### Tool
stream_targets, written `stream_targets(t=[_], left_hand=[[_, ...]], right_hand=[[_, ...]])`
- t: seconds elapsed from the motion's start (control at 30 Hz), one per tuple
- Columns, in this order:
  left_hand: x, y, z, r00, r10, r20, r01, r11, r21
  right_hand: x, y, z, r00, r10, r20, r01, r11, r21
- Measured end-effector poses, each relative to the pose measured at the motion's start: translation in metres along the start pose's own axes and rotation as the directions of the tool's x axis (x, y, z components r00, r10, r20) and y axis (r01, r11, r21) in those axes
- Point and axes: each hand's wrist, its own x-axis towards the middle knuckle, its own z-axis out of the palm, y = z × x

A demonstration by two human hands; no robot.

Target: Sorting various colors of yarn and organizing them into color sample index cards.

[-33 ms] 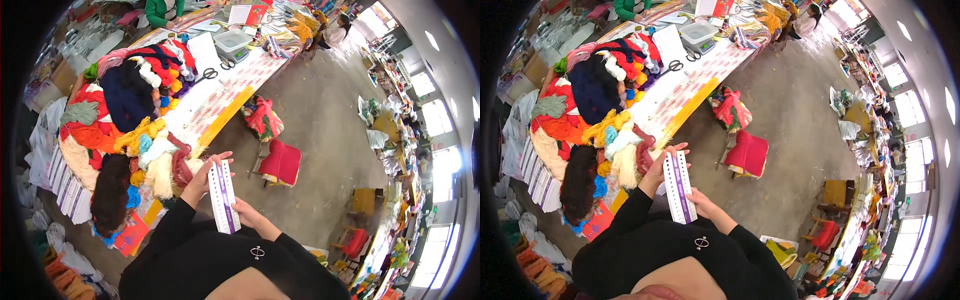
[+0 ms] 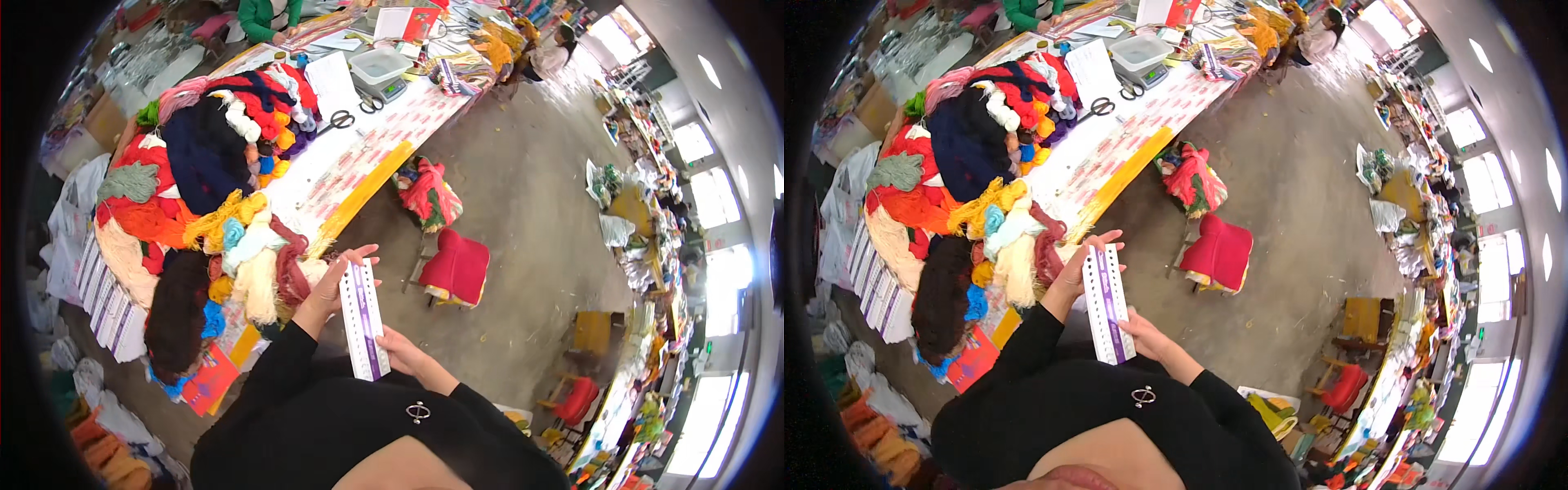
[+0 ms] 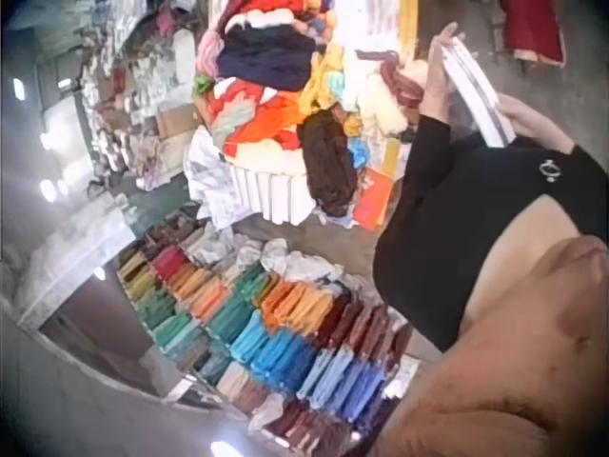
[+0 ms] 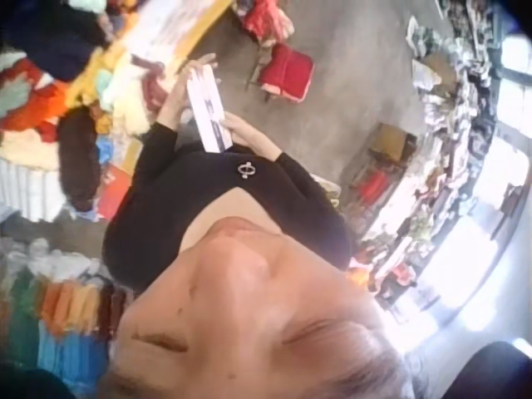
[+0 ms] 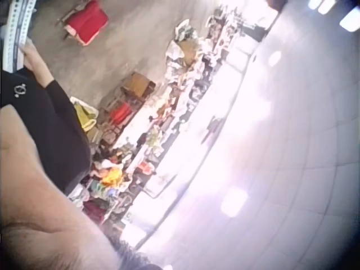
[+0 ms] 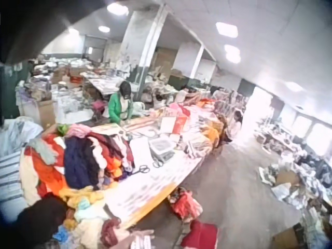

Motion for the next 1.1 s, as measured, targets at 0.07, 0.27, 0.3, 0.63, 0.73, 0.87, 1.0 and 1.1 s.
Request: stream_targets(t=[0.07,0.27,0.3,0.63,0.73,0.87,1.0,1.1], left_hand=[[0.027,-0.006,0.011,0.994,0.047,-0.094,-0.037,0.994,0.102],[0.091,-0.011,-0.071,0.907,0.111,-0.405,-0.092,0.994,0.065],[0.107,-0.006,-0.08,0.929,0.085,-0.36,-0.099,0.995,-0.021],[0.095,-0.104,-0.303,0.546,0.405,-0.734,0.6,0.422,0.679],[0.079,-0.132,-0.317,0.362,0.359,-0.86,0.602,0.615,0.51],[0.14,-0.127,-0.303,0.098,0.033,-0.995,0.617,0.782,0.087],[0.138,-0.279,-0.327,0.267,-0.008,-0.964,0.788,0.577,0.214],[0.179,-0.381,-0.34,0.288,-0.116,-0.951,0.624,0.776,0.094]], right_hand=[[-0.008,-0.02,-0.012,0.998,0.052,0.037,-0.052,0.998,0.018],[0.054,-0.095,-0.06,0.986,0.057,-0.159,-0.087,0.978,-0.187],[0.065,-0.111,-0.076,0.975,-0.003,-0.221,-0.061,0.957,-0.284],[0.219,-0.325,-0.208,0.844,-0.462,-0.273,-0.325,-0.036,-0.945],[0.303,-0.376,-0.214,0.881,-0.436,-0.182,-0.326,-0.284,-0.902],[0.4,-0.44,-0.225,0.89,-0.451,0.073,-0.196,-0.521,-0.831],[0.489,-0.458,-0.264,0.948,-0.241,0.206,0.007,-0.633,-0.774],[0.508,-0.454,-0.276,0.981,-0.183,0.065,-0.08,-0.686,-0.723]])
